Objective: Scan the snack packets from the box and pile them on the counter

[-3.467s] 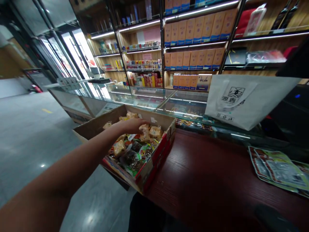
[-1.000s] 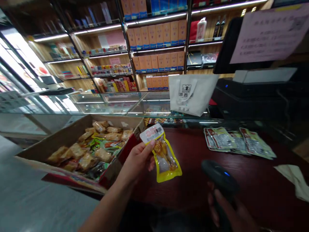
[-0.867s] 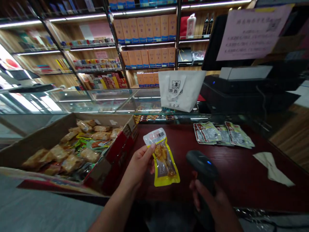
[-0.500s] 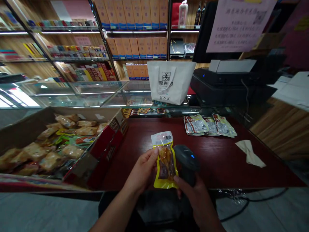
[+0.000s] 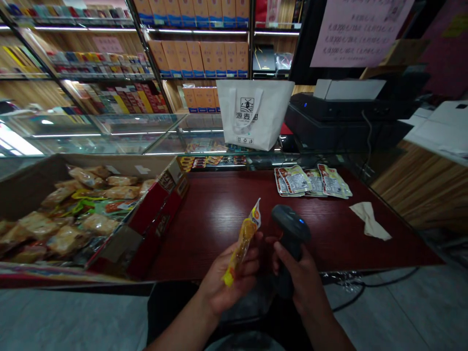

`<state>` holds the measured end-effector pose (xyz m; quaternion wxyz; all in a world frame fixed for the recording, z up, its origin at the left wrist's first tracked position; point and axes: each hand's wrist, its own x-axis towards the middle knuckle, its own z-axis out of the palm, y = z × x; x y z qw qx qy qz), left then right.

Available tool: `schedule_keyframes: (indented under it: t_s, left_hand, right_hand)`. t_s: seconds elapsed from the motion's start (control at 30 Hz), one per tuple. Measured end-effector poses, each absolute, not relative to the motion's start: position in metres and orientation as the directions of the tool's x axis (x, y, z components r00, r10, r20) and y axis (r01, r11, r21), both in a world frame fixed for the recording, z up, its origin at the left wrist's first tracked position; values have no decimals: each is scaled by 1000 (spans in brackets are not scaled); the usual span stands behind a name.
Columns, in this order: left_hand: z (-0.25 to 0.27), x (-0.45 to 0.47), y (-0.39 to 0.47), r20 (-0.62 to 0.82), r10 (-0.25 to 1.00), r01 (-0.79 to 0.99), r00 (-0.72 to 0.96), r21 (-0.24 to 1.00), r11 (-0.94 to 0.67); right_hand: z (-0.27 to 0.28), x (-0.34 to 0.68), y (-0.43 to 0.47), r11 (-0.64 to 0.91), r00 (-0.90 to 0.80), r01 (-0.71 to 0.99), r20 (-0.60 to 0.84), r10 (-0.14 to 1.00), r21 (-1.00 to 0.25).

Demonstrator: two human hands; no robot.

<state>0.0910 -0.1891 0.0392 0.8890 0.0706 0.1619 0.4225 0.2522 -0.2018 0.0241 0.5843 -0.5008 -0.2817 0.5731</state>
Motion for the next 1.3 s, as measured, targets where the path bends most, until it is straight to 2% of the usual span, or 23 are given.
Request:
schedule_keyframes:
  t_s: [0.07, 0.17, 0.37, 0.53, 0.63, 0.8, 1.1, 1.2, 1.3]
  left_hand:
    - [30, 94, -198, -212, 726, -708, 655, 165, 687]
    - [12, 99, -211, -215, 652, -640, 727, 131, 757]
    - [-5, 106, -214, -187, 592, -555, 784, 217, 803]
    - [0, 94, -203, -268, 678, -555, 685, 411, 723]
    - [4, 81, -196, -288, 714, -588, 638, 416, 693]
    - [11, 69, -189, -225, 697, -579, 681, 417, 700]
    - [12, 67, -188, -237, 691, -555, 683, 447, 701]
    - [14, 66, -189, -223, 710, -534, 668, 521, 666]
    - [17, 64, -189, -212, 741, -471, 637, 653, 592]
  right_hand:
    - [23, 253, -200, -141, 195, -402, -235, 952, -905]
    - [22, 252, -198, -140, 191, -432, -242, 951, -891]
    - [27, 254, -194, -150, 217, -463, -276, 936, -873]
    - [28, 260, -193, -102, 329, -397, -245, 912, -912]
    - [24, 262, -190, -74, 362, -375, -220, 906, -924]
    - [22, 264, -184, -83, 364, -375, -229, 903, -923]
    - [25, 265, -183, -105, 347, -400, -256, 902, -911]
    - [26, 265, -183, -99, 350, -409, -257, 901, -907]
    - [27, 266, -183, -83, 358, -417, -247, 900, -905]
